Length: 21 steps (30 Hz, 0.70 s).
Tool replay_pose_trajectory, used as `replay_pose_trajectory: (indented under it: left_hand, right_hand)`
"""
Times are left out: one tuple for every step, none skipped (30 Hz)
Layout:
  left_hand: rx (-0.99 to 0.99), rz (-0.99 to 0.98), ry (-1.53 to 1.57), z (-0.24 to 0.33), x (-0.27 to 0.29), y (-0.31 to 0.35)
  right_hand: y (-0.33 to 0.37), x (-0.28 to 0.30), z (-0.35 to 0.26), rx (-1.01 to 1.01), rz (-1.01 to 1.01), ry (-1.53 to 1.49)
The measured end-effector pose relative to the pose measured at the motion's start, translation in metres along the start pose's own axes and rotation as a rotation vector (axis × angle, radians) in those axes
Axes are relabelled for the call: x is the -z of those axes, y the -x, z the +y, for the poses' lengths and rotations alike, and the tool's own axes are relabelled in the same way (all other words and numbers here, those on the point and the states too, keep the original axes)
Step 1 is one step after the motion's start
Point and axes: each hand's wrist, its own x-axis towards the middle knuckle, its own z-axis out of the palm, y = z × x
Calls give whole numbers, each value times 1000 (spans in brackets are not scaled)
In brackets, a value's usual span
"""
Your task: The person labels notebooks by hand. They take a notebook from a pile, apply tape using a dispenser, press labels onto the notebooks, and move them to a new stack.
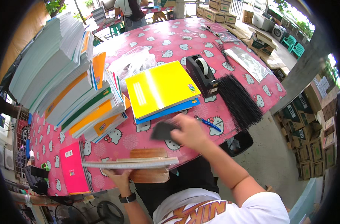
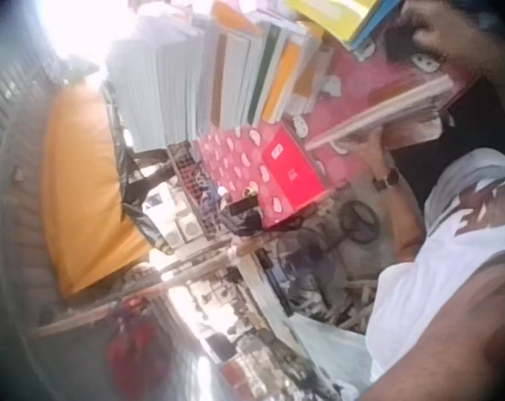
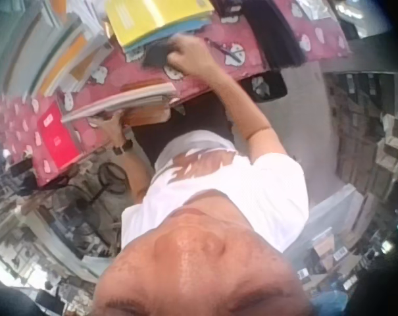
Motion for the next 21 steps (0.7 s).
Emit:
replay_pose_trajectory:
  left_hand:
    - [13,18,-9,-2,1,2]
    - [38,62,-55,-4,0,3]
    - [61,87,-85,-4,-8,1]
    - [53,84,-110,-10,-13,-1]
    - [51,75,-101,-10,-20,-4]
    - [84,34,-16,-8,-25,-9]
    - [116,-9,70,-5,-31,-15]
    - [120,-42,70,1,-37,-18]
    - [116,-35,58,5,-35,-21]
    - [45,-83,34,10,-32,-24]
    - [-23,-125,6,16,-26,-26]
    - [-23,-126,8,26,-28,-30]
    - [-126,3,36,41,-32,-34]
    - [-230,133,64,58,-35,-37]
    - [-229,129,65,79,-41,-39]
    - [-397,147,-90,103,-49,-38]
    - [-565,167,-254,121,-53,-32]
    - [-639,40,-454,132,-61,-21]
    - [-670,-100,-605,146,-73,-10]
    - [-712,-246,-734,160,-87,2]
    - [-711,-409,-808,171,-105,6]
  right_hand:
    - [1,17,12,-120,73,47]
    - [3,36,31,-196,143,85]
    - [6,58,53,-333,201,165]
    - [10,75,65,-404,259,253]
    - [15,87,90,-403,267,358]
    - [19,93,92,-316,343,420]
    - [25,95,92,-228,419,482]
    - [28,93,87,-225,420,475]
    - [32,87,73,-146,436,225]
    - [36,81,54,-67,447,-27]
    - [42,71,23,-212,280,-305]
    - [52,63,9,-110,206,-340]
    - [63,55,-7,-118,127,-458]
    - [70,49,-20,-123,49,-577]
    - [73,43,-23,-125,52,-577]
    - [75,38,-24,2,27,-559]
    - [76,33,-24,130,-5,-546]
    - [78,32,-26,40,-24,-572]
    - [77,28,-23,42,-30,-578]
    - [74,25,-16,118,6,-529]
    - [72,24,-12,192,44,-479]
